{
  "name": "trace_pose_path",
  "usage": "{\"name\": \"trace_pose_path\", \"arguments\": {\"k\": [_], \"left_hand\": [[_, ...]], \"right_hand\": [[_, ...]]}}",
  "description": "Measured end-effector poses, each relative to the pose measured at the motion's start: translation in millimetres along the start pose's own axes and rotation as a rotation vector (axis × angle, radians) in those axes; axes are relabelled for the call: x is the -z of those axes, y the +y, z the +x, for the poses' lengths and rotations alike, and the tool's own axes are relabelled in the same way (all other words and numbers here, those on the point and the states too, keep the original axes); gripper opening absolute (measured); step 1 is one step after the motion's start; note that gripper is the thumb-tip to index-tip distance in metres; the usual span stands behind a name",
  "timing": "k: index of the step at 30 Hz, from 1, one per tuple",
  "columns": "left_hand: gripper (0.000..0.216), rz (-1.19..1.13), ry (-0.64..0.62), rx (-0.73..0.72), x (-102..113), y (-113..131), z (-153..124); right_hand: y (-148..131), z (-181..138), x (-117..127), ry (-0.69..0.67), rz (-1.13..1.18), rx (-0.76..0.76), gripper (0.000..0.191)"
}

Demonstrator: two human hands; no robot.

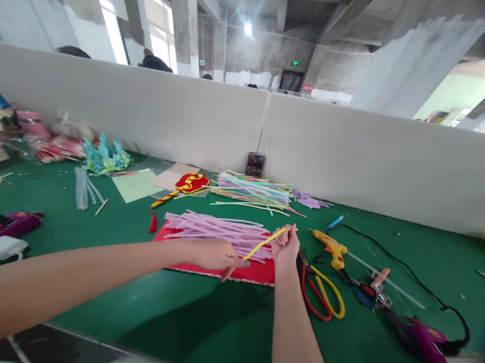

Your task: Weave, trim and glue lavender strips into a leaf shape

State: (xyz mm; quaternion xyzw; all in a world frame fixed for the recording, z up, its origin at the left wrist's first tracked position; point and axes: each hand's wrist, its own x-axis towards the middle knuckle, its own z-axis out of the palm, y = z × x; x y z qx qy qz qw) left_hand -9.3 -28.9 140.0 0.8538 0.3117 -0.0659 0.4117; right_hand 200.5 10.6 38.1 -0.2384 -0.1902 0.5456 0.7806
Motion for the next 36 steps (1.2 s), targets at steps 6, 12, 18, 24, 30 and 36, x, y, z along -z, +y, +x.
{"name": "trace_pose_path", "arguments": {"k": [6,12,18,24,30,36], "left_hand": [[0.064,-0.067,0.249,0.153,6,-14,1],[0.069,-0.041,0.339,0.234,8,-14,7],[0.067,0.029,0.413,0.204,7,-13,17],[0.058,-0.023,0.59,0.205,11,-18,24],[0.056,-0.071,0.711,0.278,16,-20,25],[0.056,-0.02,0.606,0.193,9,-23,27]], "right_hand": [[-5,1,-1,-0.017,0.05,0.003,0.03],[6,-3,-17,-0.099,0.019,-0.11,0.023],[12,-10,-28,-0.253,-0.151,-0.192,0.024],[9,-20,-31,-0.397,-0.304,-0.289,0.029],[7,-28,-38,-0.503,-0.308,-0.357,0.035],[11,-25,-35,-0.421,-0.302,-0.256,0.019]]}}
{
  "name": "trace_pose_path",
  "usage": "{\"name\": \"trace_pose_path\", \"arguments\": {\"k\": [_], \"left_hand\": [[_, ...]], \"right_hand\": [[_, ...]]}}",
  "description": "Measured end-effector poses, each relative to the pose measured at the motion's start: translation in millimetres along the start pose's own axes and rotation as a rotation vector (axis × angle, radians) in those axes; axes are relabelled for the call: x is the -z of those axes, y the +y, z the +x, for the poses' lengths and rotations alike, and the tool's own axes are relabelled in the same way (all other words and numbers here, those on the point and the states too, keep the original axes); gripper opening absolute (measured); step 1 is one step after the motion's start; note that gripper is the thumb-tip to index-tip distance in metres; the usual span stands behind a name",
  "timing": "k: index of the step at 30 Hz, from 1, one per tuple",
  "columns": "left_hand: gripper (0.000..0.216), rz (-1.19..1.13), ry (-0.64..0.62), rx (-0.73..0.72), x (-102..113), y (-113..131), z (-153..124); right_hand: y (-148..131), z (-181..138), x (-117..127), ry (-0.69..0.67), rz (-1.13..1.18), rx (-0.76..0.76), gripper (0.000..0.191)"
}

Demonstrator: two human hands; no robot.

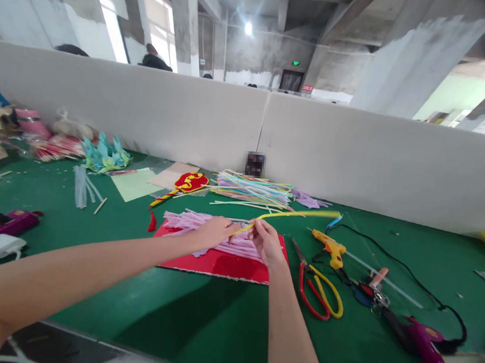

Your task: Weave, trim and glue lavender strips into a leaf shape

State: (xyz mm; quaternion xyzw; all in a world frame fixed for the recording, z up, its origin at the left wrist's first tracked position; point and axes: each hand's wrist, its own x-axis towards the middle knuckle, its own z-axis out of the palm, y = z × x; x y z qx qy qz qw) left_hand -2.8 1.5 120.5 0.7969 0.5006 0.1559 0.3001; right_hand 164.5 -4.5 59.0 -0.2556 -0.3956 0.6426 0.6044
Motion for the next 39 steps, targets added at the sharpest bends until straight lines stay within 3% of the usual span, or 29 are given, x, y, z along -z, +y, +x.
{"name": "trace_pose_path", "arguments": {"k": [18,29,39], "left_hand": [[0.029,-0.671,-0.548,-0.048,-6,-19,3],[0.029,-0.75,-0.576,-0.021,-13,-20,1],[0.022,-0.598,-0.579,-0.013,-10,-13,-2]], "right_hand": [[-3,8,21,0.2,0.075,0.139,0.024],[-4,8,24,0.217,0.082,0.152,0.024],[-5,7,18,0.226,0.035,0.157,0.024]]}}
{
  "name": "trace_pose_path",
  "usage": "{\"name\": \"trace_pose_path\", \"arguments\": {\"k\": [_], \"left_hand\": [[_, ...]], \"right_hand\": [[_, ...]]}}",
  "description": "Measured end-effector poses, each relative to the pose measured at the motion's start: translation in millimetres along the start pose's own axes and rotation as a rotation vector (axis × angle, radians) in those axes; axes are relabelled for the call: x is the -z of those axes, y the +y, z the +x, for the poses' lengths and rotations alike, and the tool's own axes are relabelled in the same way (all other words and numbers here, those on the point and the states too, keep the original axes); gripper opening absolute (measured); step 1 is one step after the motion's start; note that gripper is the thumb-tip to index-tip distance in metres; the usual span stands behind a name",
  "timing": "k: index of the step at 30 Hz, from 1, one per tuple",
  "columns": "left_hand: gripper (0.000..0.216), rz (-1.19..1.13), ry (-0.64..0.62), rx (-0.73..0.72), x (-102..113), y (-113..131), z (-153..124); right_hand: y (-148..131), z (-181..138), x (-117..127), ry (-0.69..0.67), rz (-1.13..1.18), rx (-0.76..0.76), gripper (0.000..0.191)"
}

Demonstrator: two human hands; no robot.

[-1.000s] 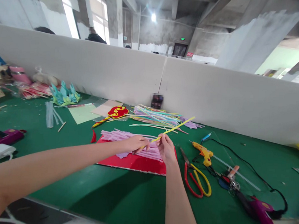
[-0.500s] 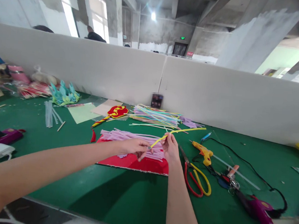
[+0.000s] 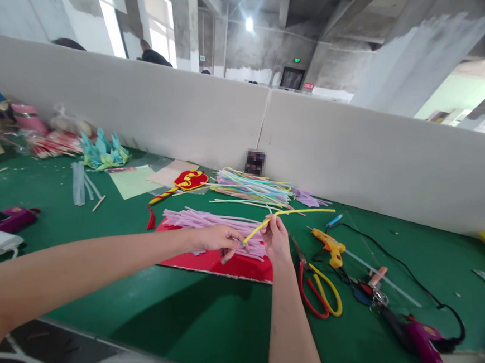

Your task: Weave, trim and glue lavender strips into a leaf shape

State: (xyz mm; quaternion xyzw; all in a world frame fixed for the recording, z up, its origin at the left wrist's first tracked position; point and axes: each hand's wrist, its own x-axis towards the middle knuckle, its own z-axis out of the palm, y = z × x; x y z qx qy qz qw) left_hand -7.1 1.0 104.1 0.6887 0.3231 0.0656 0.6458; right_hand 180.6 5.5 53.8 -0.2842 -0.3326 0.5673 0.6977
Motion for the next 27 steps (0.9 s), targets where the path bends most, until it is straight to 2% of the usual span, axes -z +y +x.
{"name": "trace_pose_path", "arguments": {"k": [5,9,12,16,21,24,27], "left_hand": [[0.021,-0.013,0.029,0.011,-1,7,1],[0.019,0.036,0.159,-0.009,19,15,4],[0.025,0.154,0.3,-0.044,43,24,14],[0.023,0.312,0.545,-0.101,82,41,39],[0.021,0.395,0.67,-0.093,141,57,76],[0.018,0.474,0.73,-0.039,175,51,88],[0.014,0.557,0.792,0.015,202,32,92]], "right_hand": [[-2,0,4,0.022,-0.004,0.002,0.024],[-3,1,6,0.059,0.028,0.009,0.024],[-3,1,3,0.109,0.077,-0.014,0.026],[-1,1,-2,0.119,0.057,-0.051,0.033],[1,2,-2,0.141,0.041,-0.051,0.031],[2,1,-3,0.143,0.043,-0.05,0.028],[3,1,-5,0.135,0.006,-0.057,0.027]]}}
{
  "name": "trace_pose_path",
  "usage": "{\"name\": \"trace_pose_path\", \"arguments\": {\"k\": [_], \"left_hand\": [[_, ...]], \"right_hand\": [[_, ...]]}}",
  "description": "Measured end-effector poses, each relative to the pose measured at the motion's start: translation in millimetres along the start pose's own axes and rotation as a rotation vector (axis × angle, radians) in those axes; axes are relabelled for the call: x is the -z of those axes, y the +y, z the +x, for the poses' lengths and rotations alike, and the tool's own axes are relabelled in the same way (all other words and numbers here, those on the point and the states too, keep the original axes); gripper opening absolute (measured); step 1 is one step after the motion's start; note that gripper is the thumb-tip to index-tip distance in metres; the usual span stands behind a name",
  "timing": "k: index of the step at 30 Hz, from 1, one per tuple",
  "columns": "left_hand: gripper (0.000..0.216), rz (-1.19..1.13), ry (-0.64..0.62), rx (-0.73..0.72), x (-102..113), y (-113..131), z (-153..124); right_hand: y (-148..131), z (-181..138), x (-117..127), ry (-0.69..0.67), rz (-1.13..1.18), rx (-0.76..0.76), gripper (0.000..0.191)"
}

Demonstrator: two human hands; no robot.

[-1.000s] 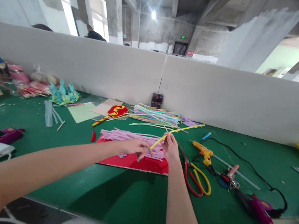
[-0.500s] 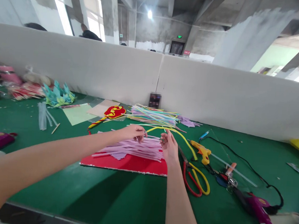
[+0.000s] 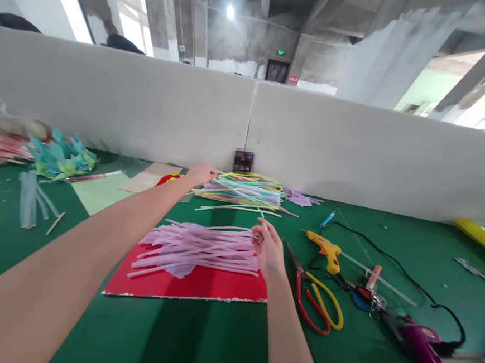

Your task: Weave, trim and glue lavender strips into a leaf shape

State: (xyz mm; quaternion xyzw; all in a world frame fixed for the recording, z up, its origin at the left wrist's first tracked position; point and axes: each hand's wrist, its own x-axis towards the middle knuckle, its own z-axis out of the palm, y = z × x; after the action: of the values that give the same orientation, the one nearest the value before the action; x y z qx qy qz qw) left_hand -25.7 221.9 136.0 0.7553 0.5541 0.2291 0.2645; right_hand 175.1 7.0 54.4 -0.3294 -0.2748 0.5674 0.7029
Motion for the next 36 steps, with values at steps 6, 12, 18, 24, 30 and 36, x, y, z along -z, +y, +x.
{"name": "trace_pose_path", "arguments": {"k": [6,12,18,24,30,36], "left_hand": [[0.01,0.064,0.077,0.0,0,-33,13],[0.01,-0.007,0.127,0.008,2,-35,23],[0.019,-0.193,0.195,-0.003,0,-21,22],[0.025,-0.251,0.128,-0.045,-4,-13,18],[0.016,-0.057,0.038,-0.01,-10,-15,22],[0.022,0.155,0.098,0.0,-12,-15,29]], "right_hand": [[5,3,-1,-0.005,-0.033,-0.036,0.027],[8,6,3,0.013,-0.056,-0.046,0.027],[9,7,5,0.027,-0.076,-0.056,0.028],[10,7,6,0.025,-0.073,-0.074,0.026],[9,6,4,0.033,-0.07,-0.092,0.025],[8,7,5,0.026,-0.061,-0.095,0.025]]}}
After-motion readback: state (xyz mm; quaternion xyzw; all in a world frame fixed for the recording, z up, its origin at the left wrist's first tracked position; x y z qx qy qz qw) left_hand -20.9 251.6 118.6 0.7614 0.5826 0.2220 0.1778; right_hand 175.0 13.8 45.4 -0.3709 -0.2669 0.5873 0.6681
